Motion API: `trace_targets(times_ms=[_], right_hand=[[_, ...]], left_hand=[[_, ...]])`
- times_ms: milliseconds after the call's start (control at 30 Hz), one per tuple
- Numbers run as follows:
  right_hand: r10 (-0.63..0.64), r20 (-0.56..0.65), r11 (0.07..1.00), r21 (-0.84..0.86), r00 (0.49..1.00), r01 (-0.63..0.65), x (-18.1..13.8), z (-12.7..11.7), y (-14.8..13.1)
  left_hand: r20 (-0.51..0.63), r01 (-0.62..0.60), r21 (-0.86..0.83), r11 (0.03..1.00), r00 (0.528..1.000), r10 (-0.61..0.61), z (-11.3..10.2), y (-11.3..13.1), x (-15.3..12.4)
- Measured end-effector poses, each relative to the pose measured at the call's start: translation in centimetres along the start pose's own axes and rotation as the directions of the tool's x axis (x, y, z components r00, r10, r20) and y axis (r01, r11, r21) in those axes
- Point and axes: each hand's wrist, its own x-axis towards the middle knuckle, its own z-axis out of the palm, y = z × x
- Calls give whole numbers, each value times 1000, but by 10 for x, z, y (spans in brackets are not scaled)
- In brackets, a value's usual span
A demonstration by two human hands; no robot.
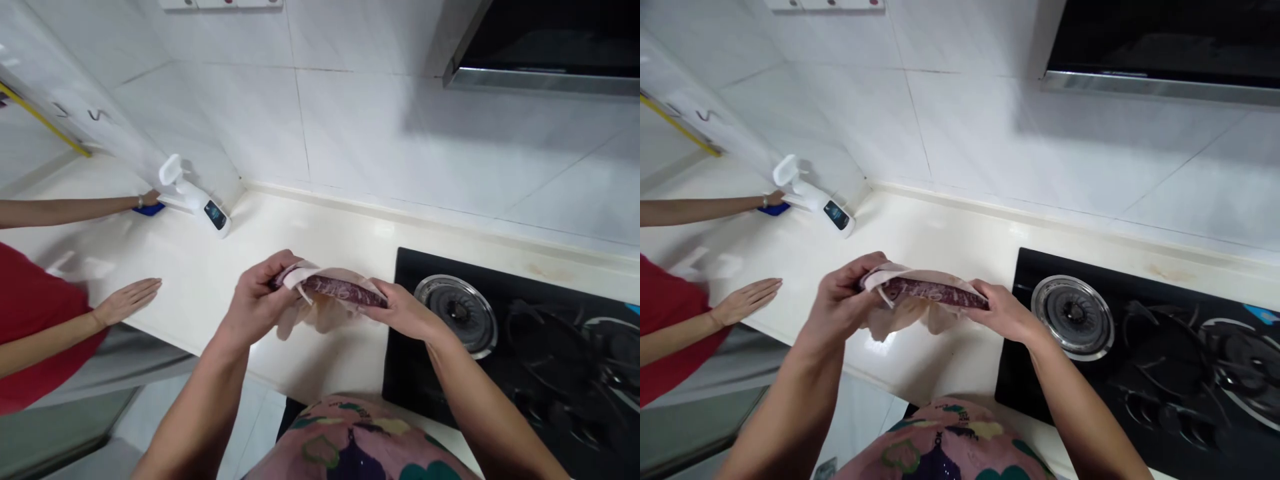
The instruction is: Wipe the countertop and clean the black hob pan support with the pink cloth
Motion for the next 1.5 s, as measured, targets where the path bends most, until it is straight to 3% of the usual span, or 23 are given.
trace_targets(times_ms=[133,233,333,433,500,567,633,700,800,933,1000,1100,1200,1267,1400,1500], right_hand=[[-38,-46,991,127,998,43,3,6,-5],[-34,-137,987,153,990,55,9,1,1],[-27,-348,999,-30,937,18,17,-6,19],[-30,-504,952,-277,863,-129,16,-7,46],[19,-417,914,-361,909,-185,6,-3,66],[90,-153,913,-382,984,-143,-10,4,84],[126,75,932,-351,989,-92,-27,11,98],[138,89,942,-321,986,-103,-36,15,108],[141,-81,937,-311,987,-160,-30,18,113],[166,-300,870,-404,939,-282,7,29,113],[207,-354,804,-469,912,-365,26,39,113],[267,-336,738,-532,903,-416,44,55,117],[248,-302,777,-505,920,-375,47,64,121],[193,-307,835,-448,932,-320,46,66,120],[24,-318,954,-277,948,-117,35,61,109],[53,-333,974,-192,941,-123,21,52,100]], left_hand=[[-30,-62,188,980,997,68,-14,22,7],[-2,-145,425,893,987,161,-18,19,20],[70,-179,648,740,982,177,-6,-10,30],[117,-127,781,612,992,56,26,-62,21],[158,-74,822,565,982,-101,51,-99,0],[251,-60,819,571,932,-261,74,-131,-28],[402,-113,777,620,846,-349,87,-153,-59],[431,-114,760,640,825,-366,90,-166,-85],[396,-67,716,695,859,-325,82,-176,-108],[343,-55,625,779,915,-212,67,-188,-114],[258,-46,617,785,955,-147,59,-194,-110],[42,30,680,732,996,-80,45,-201,-95],[-152,203,762,615,979,-135,36,-204,-67],[-200,306,796,523,947,-251,37,-204,-46],[-114,329,862,386,867,-485,46,-199,-18],[-65,291,874,390,864,-500,42,-192,-14]])
